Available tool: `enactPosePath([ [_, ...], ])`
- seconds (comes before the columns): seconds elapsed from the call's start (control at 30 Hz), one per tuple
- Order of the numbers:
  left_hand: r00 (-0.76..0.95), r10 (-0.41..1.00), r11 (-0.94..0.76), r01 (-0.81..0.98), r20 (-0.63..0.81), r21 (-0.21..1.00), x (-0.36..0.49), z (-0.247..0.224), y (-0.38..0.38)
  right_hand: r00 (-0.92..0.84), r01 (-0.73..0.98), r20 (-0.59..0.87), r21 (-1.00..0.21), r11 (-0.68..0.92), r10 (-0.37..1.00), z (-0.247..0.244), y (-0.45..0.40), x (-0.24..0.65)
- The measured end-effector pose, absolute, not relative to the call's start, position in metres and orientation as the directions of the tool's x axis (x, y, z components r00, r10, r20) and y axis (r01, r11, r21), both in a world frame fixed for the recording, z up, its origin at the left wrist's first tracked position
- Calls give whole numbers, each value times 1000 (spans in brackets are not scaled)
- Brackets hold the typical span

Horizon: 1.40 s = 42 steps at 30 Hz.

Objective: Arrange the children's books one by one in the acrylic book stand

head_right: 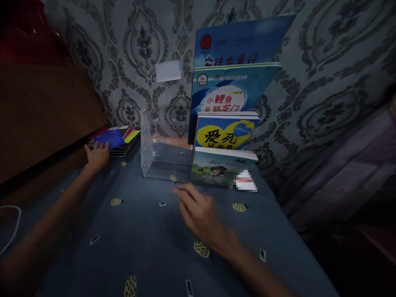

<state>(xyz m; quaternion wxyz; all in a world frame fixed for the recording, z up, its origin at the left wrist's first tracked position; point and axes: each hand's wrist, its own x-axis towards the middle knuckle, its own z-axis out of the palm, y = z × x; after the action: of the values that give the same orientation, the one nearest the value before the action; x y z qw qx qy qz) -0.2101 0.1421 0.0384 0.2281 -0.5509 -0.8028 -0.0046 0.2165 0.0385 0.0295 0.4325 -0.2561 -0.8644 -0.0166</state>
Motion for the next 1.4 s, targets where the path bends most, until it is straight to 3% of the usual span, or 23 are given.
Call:
enactPosePath([
  [0.2,-256,893,373,882,371,-287,-196,28,123,-640,367,593,-321,873,488,-33,25,197],
  [0.43,-202,924,301,908,326,-292,-182,21,99,-610,326,565,-458,827,555,-41,20,198],
  [0.6,-196,952,267,908,235,-323,-175,15,79,-621,331,552,-459,825,556,-39,18,200],
  [0.83,-232,972,233,944,29,-234,-166,10,62,-628,348,523,-474,809,577,-38,18,199],
  [1.17,-248,958,218,956,-141,-197,-156,24,52,-635,331,508,-501,800,581,-40,20,200],
  [1.33,-178,951,141,977,-251,-159,-155,38,37,-636,338,499,-506,794,588,-40,20,201],
  [1.4,-91,960,77,995,-266,-63,-160,41,36,-641,336,496,-505,795,586,-40,21,201],
])
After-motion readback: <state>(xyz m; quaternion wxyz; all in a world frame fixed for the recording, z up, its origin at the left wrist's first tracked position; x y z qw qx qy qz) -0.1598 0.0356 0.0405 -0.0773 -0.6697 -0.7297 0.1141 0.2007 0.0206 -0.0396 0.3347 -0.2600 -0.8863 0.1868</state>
